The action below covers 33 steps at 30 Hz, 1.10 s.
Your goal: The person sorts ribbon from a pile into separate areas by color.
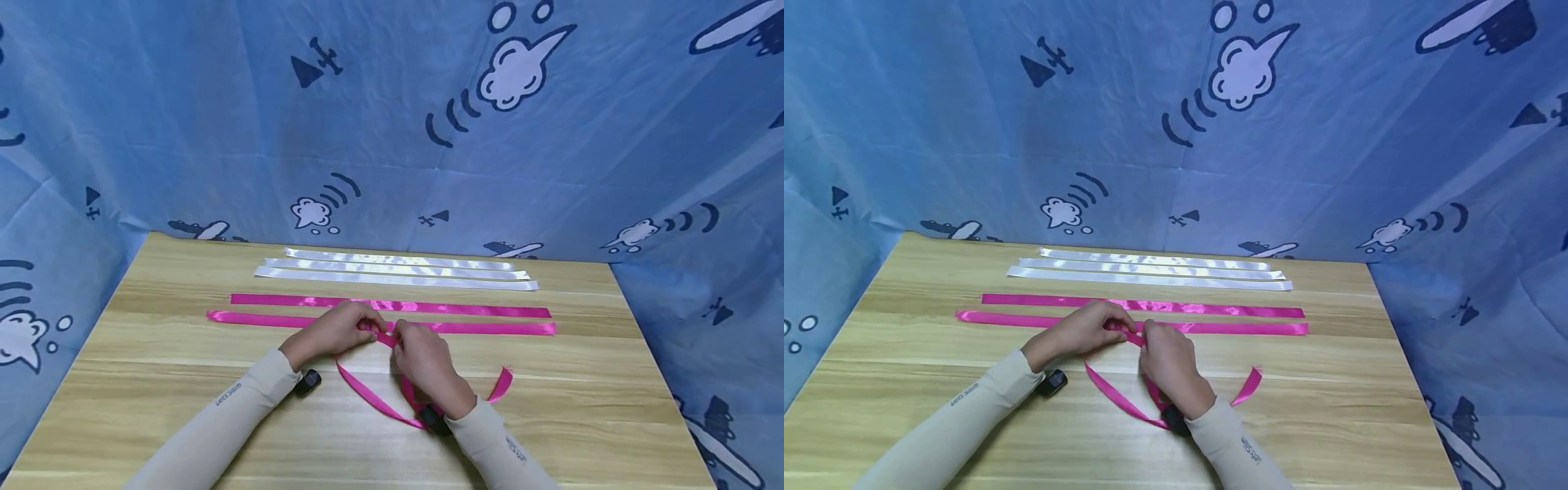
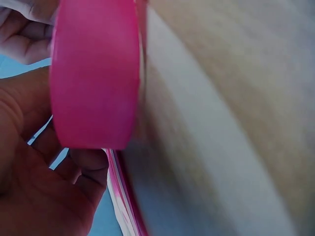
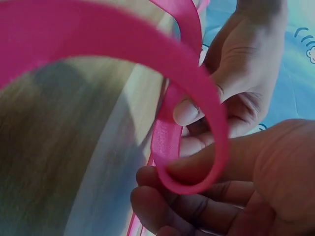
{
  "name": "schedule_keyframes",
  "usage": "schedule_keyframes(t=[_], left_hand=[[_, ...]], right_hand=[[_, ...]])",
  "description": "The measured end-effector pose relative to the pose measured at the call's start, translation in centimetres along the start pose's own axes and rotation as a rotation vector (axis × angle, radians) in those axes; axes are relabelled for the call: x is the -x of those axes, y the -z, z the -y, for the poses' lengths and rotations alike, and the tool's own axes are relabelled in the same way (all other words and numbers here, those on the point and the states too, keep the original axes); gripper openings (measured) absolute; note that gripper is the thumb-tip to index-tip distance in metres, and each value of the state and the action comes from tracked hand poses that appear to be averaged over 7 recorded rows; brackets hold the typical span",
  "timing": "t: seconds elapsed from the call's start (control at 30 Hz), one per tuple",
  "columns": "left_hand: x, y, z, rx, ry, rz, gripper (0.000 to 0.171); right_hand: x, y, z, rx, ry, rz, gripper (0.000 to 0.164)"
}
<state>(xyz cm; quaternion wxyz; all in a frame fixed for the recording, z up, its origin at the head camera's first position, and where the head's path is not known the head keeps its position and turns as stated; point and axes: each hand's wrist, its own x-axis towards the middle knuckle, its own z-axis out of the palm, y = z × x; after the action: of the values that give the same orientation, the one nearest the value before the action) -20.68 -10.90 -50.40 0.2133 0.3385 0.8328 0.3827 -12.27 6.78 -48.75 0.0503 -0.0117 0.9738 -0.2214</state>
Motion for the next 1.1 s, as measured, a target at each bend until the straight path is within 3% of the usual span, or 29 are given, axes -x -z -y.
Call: schedule_keyframes(t=[0.33,0.63,0.9,1.1], left_hand=[[0.7,0.2,0.2,0.012,-0.058,0.022,0.012],[1.2,0.6,-0.5,0.048,-0.046,0.038,0.014],[1.7,0.9,-0.9,0.193,-0.027,0.062,0.014],[2.1,1.3,-1.3,0.235,0.006,0.057,0.015]], right_hand=[[0.0,0.5,-0.6,-0.06,0.06,-0.05,0.017],[0.4,1.6,-0.9,-0.118,0.09,-0.056,0.019],[0.7,2.7,-1.8,-0.315,0.05,0.05,0.014],[0.9,4.3,-3.6,-0.429,0.087,0.165,0.015]])
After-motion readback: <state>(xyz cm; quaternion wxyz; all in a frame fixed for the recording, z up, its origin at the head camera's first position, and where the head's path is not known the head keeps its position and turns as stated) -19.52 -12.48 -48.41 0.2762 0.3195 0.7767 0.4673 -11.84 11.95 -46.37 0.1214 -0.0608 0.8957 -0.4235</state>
